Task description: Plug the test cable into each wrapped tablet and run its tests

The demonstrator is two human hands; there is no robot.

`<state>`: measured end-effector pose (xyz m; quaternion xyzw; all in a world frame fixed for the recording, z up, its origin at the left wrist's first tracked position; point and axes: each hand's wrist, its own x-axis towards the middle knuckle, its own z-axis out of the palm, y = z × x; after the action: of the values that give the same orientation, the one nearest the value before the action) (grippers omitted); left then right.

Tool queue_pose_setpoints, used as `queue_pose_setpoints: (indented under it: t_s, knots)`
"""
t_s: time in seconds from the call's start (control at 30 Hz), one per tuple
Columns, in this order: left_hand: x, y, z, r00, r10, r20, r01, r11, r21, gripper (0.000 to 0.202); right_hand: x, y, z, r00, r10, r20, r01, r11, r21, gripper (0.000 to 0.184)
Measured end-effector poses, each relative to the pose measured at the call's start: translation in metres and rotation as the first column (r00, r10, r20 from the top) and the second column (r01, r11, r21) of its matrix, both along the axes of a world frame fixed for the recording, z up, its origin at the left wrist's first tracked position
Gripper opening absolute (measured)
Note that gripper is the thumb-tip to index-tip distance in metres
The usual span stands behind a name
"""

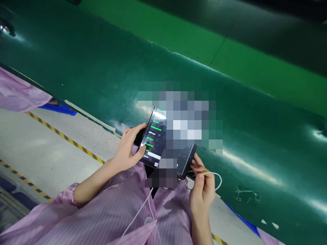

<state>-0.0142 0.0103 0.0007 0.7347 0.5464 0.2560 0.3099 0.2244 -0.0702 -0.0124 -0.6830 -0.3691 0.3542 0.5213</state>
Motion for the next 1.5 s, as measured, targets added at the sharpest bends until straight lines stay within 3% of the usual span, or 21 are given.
queue_pose_setpoints:
  t_s: [0.23, 0.37, 0.5, 0.6, 0.77, 0.83, 0.9, 0.97, 1.07, 1.2, 1.5]
  knots:
    - [0.002, 0.007, 0.003, 0.993, -0.050, -0.107, 0.055, 0.997, 0.046, 0.061, 0.001, 0.007, 0.005, 0.999, -0.019, -0.030, 0.020, 1.000, 0.022, 0.030]
    - [0.005, 0.015, 0.002, 0.992, -0.041, -0.116, 0.043, 0.999, 0.021, 0.063, 0.009, 0.021, 0.009, 1.000, -0.029, -0.007, 0.030, 0.993, 0.117, 0.032]
    - [0.012, 0.029, 0.002, 0.989, -0.045, -0.137, 0.049, 0.999, 0.021, 0.061, 0.015, 0.037, 0.017, 0.991, -0.126, 0.035, 0.116, 0.970, 0.216, 0.038]
    - [0.014, 0.036, 0.002, 0.982, -0.050, -0.180, 0.054, 0.998, 0.019, 0.058, 0.018, 0.048, 0.025, 0.984, -0.173, 0.041, 0.163, 0.972, 0.171, 0.037]
    - [0.012, 0.028, 0.002, 0.985, -0.056, -0.162, 0.060, 0.998, 0.024, 0.057, 0.032, 0.091, 0.024, 0.977, -0.113, -0.181, 0.133, 0.986, 0.104, 0.029]
    - [0.011, 0.015, 0.003, 0.992, -0.034, -0.118, 0.037, 0.999, 0.021, 0.071, 0.042, 0.122, 0.015, 0.965, -0.093, -0.245, 0.127, 0.984, 0.127, 0.030]
    - [0.011, -0.001, 0.002, 0.996, -0.025, -0.086, 0.024, 1.000, -0.010, 0.097, 0.051, 0.155, 0.007, 0.958, -0.073, -0.278, 0.122, 0.979, 0.162, 0.031]
    - [0.010, -0.016, -0.001, 0.996, -0.034, -0.082, 0.029, 0.998, -0.055, 0.121, 0.058, 0.184, 0.002, 0.959, -0.026, -0.282, 0.067, 0.989, 0.135, 0.027]
    - [0.009, -0.031, -0.008, 0.993, -0.031, -0.112, 0.024, 0.998, -0.065, 0.138, 0.061, 0.214, 0.000, 0.959, 0.024, -0.282, -0.004, 0.998, 0.070, 0.026]
    - [0.011, -0.036, -0.014, 0.990, -0.021, -0.140, 0.022, 1.000, 0.005, 0.147, 0.057, 0.229, -0.001, 0.957, 0.030, -0.289, -0.010, 0.998, 0.070, 0.031]
    - [0.013, -0.036, -0.017, 0.985, 0.006, -0.170, 0.005, 0.998, 0.066, 0.155, 0.054, 0.236, -0.006, 0.967, 0.050, -0.249, -0.026, 0.995, 0.099, 0.037]
